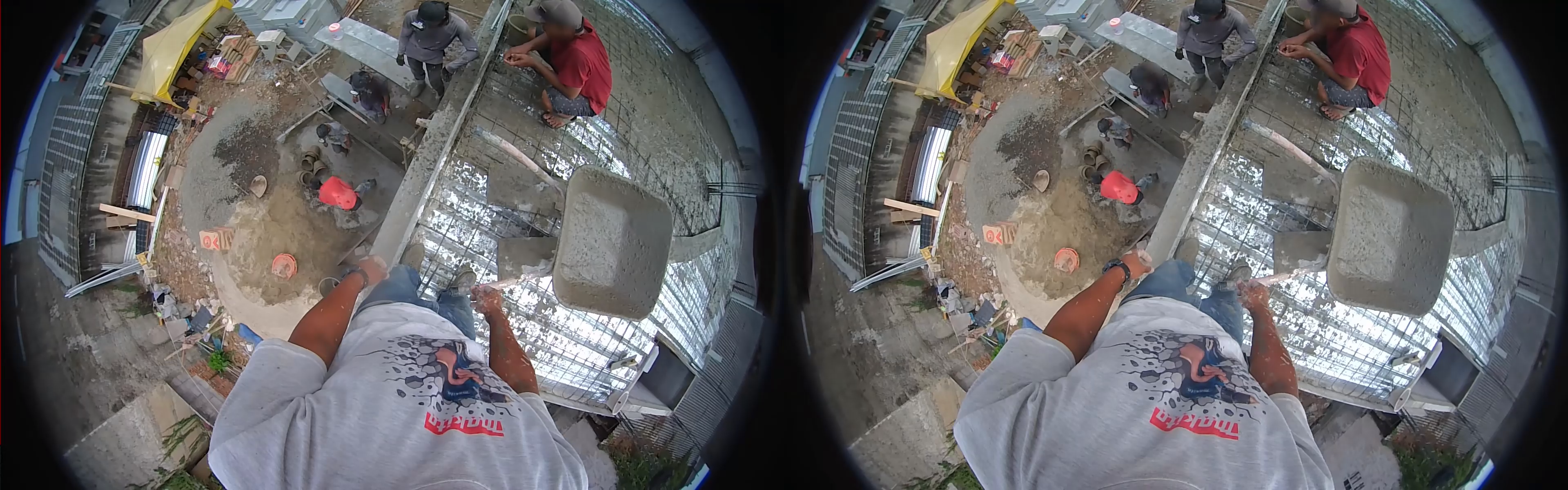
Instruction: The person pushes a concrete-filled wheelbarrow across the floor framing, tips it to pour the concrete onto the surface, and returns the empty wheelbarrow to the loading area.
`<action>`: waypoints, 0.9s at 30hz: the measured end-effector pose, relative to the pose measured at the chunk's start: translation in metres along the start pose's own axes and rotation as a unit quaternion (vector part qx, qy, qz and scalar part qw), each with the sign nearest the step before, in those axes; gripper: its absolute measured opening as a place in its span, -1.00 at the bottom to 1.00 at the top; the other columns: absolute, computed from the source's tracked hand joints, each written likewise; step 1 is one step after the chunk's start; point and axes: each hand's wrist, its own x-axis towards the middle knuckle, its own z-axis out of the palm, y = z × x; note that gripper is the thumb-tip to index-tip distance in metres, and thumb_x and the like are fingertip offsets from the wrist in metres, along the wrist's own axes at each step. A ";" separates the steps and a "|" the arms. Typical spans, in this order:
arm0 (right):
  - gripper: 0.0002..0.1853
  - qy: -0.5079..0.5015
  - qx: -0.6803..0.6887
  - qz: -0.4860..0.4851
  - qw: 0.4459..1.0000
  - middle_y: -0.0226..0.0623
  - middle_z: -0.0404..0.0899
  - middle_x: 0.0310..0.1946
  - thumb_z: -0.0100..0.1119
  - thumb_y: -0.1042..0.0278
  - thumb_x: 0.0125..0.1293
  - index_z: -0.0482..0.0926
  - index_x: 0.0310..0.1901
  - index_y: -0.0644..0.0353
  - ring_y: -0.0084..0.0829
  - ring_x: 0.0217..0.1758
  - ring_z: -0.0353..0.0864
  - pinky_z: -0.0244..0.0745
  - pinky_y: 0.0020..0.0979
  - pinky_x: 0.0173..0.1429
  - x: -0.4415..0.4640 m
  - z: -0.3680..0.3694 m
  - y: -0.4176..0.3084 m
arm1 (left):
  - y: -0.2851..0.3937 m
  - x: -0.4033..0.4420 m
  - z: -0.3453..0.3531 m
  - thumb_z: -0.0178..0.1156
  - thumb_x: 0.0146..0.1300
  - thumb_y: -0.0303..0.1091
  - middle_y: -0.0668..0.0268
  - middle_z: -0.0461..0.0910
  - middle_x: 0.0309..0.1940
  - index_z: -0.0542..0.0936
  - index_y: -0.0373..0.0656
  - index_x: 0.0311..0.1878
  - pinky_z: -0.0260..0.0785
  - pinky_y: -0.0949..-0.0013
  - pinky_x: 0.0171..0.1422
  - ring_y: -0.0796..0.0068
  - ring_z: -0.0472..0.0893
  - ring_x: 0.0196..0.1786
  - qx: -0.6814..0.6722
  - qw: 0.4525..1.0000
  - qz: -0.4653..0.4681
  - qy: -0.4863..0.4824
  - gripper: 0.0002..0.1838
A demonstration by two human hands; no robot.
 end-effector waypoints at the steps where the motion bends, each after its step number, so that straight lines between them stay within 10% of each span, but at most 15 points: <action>1: -0.56 0.004 0.022 -0.003 1.000 -0.25 0.60 -0.47 0.40 0.11 0.12 0.50 -0.17 0.30 -0.42 -0.58 0.58 0.40 -0.50 -0.64 -0.002 0.003 0.001 | -0.002 0.000 0.001 0.31 -0.02 -0.03 0.17 0.52 0.08 0.55 0.00 0.00 0.29 0.24 0.27 0.18 0.48 0.18 -0.001 1.000 0.004 0.000 -0.50; 27: -0.59 -0.005 -0.067 0.019 0.998 -0.25 0.65 -0.42 0.31 0.04 0.18 0.57 -0.18 0.27 -0.43 -0.55 0.62 0.48 -0.46 -0.56 0.013 0.016 -0.015 | 0.010 0.001 -0.034 0.38 -0.01 -0.06 0.17 0.57 -0.04 0.52 -0.05 -0.03 0.37 0.29 0.18 0.23 0.55 0.07 0.036 0.999 0.007 0.013 -0.50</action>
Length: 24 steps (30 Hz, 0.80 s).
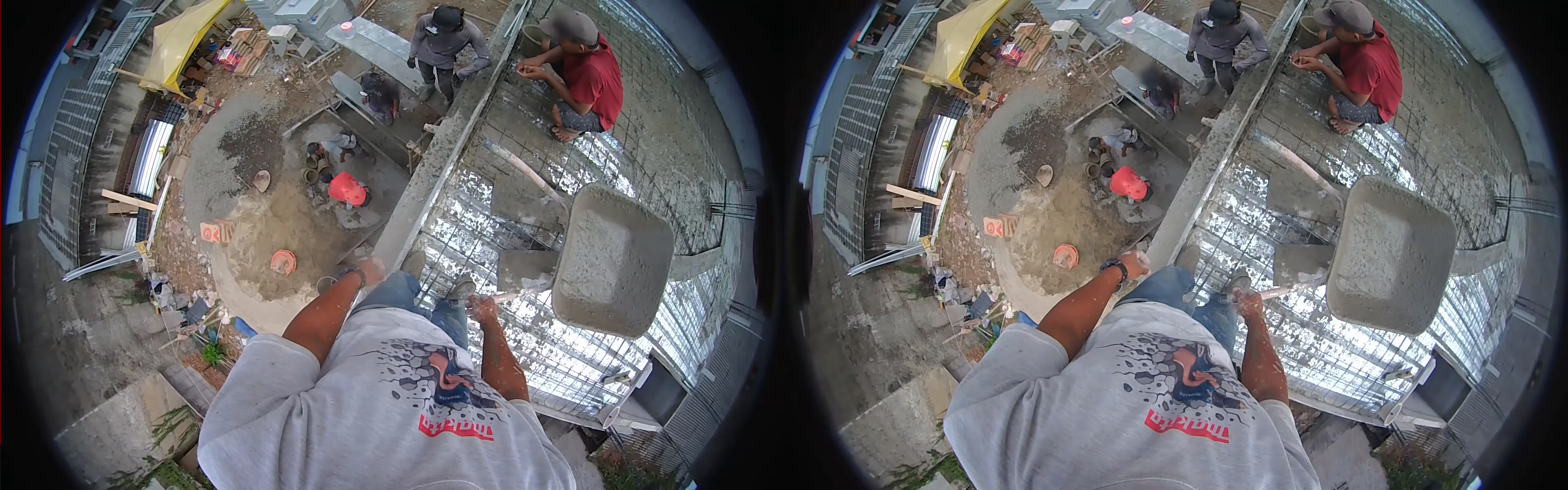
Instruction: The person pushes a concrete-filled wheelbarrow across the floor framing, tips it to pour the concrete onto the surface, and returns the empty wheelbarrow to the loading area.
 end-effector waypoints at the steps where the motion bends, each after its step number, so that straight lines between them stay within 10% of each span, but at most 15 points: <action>1: -0.58 0.002 -0.006 0.007 1.000 -0.24 0.65 -0.42 0.32 0.03 0.18 0.57 -0.17 0.28 -0.43 -0.55 0.62 0.48 -0.46 -0.56 0.004 0.001 0.002 | -0.001 0.000 -0.001 0.38 -0.01 -0.06 0.18 0.58 -0.05 0.52 -0.06 -0.03 0.37 0.29 0.18 0.23 0.56 0.06 -0.003 1.000 0.003 -0.001 -0.50; 24: -0.61 0.030 0.098 0.037 0.994 -0.26 0.66 -0.40 0.26 0.02 0.22 0.56 -0.15 0.21 -0.39 -0.49 0.66 0.46 -0.42 -0.54 0.050 -0.018 0.045 | -0.014 0.033 -0.012 0.26 0.06 0.05 0.17 0.56 -0.02 0.54 -0.04 -0.03 0.36 0.24 0.18 0.19 0.55 0.06 0.010 1.000 -0.007 -0.013 -0.52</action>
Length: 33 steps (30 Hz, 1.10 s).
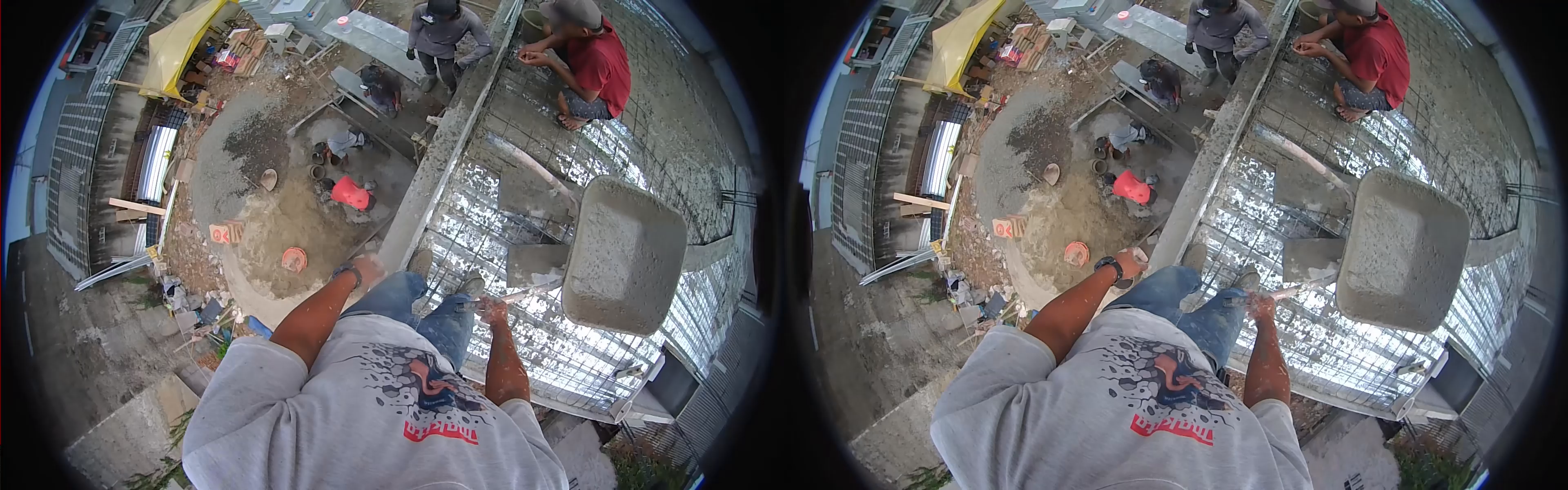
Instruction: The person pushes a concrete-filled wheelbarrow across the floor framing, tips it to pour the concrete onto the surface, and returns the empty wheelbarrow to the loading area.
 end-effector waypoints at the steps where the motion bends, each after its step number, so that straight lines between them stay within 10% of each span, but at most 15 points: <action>1: -0.61 -0.005 0.019 -0.001 1.000 -0.26 0.66 -0.40 0.25 0.01 0.23 0.56 -0.15 0.21 -0.38 -0.49 0.66 0.46 -0.41 -0.54 -0.003 -0.001 0.002 | 0.000 0.001 -0.002 0.24 0.10 0.05 0.17 0.56 -0.03 0.52 -0.08 -0.03 0.37 0.25 0.16 0.20 0.56 0.04 0.009 1.000 0.012 0.005 -0.52; 17: -0.66 0.095 0.075 -0.016 0.993 -0.31 0.50 -0.60 0.31 0.13 0.13 0.43 -0.37 0.22 -0.48 -0.58 0.48 0.35 -0.32 -0.52 0.034 0.035 0.075 | 0.016 0.021 0.000 0.25 0.03 0.00 0.12 0.57 -0.05 0.52 -0.06 -0.06 0.34 0.22 0.20 0.14 0.54 0.08 0.056 0.998 -0.003 -0.035 -0.54; 21: -0.35 0.228 -0.058 0.019 0.972 -0.07 0.57 -0.27 0.37 -0.01 0.03 0.34 -0.04 0.31 -0.10 -0.23 0.61 0.50 -0.19 -0.14 0.060 0.040 0.097 | 0.043 0.023 0.012 0.25 0.02 0.00 0.14 0.57 -0.04 0.52 -0.06 -0.04 0.34 0.21 0.19 0.15 0.53 0.09 0.066 0.996 -0.017 -0.060 -0.53; 33: -0.54 0.159 0.278 0.027 0.947 -0.20 0.55 -0.50 0.33 0.13 0.17 0.37 -0.12 0.32 -0.31 -0.52 0.58 0.51 -0.24 -0.53 0.110 -0.011 0.088 | 0.145 0.036 0.062 0.28 0.09 -0.06 0.17 0.60 -0.09 0.52 -0.11 -0.03 0.39 0.25 0.14 0.25 0.57 0.04 0.062 0.996 0.035 -0.047 -0.55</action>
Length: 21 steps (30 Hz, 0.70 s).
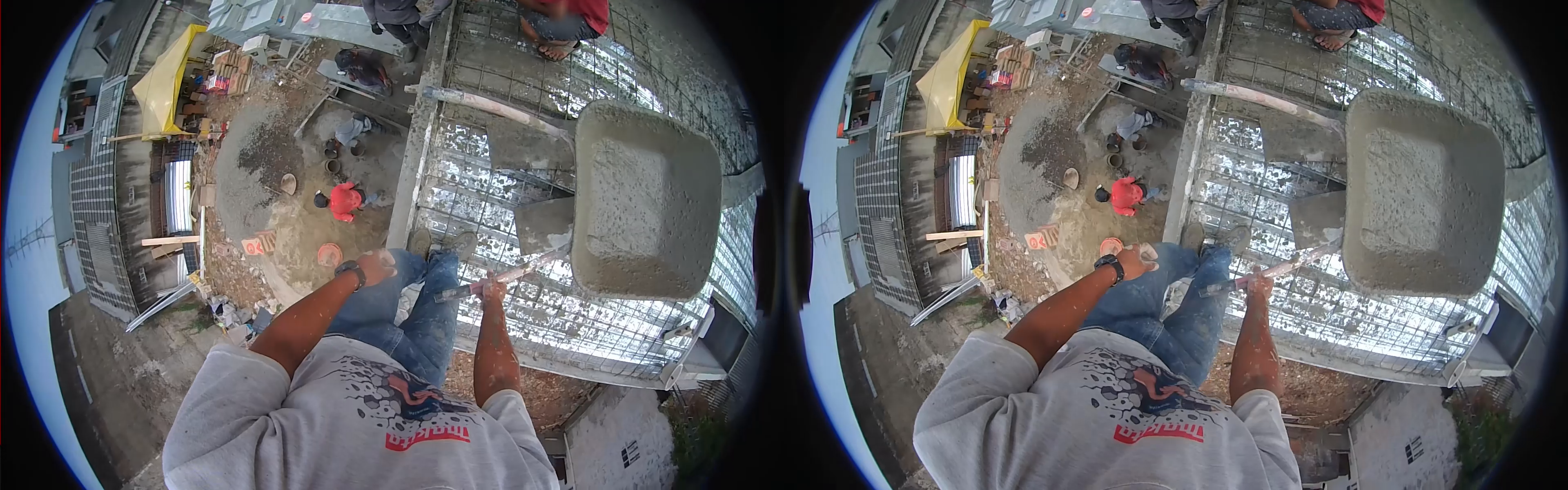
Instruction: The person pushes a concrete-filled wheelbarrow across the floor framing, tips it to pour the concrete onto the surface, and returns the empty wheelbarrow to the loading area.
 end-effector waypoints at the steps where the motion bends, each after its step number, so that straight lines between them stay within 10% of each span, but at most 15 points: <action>1: -0.53 -0.012 0.068 0.012 0.998 -0.19 0.56 -0.48 0.34 0.14 0.16 0.39 -0.12 0.34 -0.33 -0.51 0.57 0.50 -0.27 -0.50 -0.002 0.000 -0.009 | 0.005 0.006 0.005 0.29 0.09 -0.07 0.18 0.60 -0.10 0.52 -0.12 -0.03 0.39 0.27 0.12 0.26 0.58 0.02 -0.009 1.000 0.010 0.001 -0.55; 21: -0.73 0.047 0.271 -0.083 0.958 -0.31 0.53 -0.47 0.22 0.23 0.28 0.43 -0.17 0.24 -0.46 -0.54 0.57 0.53 -0.47 -0.51 -0.034 0.022 -0.040 | -0.016 0.192 0.084 0.26 0.11 -0.03 0.13 0.59 -0.12 0.57 -0.04 -0.11 0.40 0.20 0.06 0.18 0.58 -0.03 0.148 0.973 0.164 -0.061 -0.63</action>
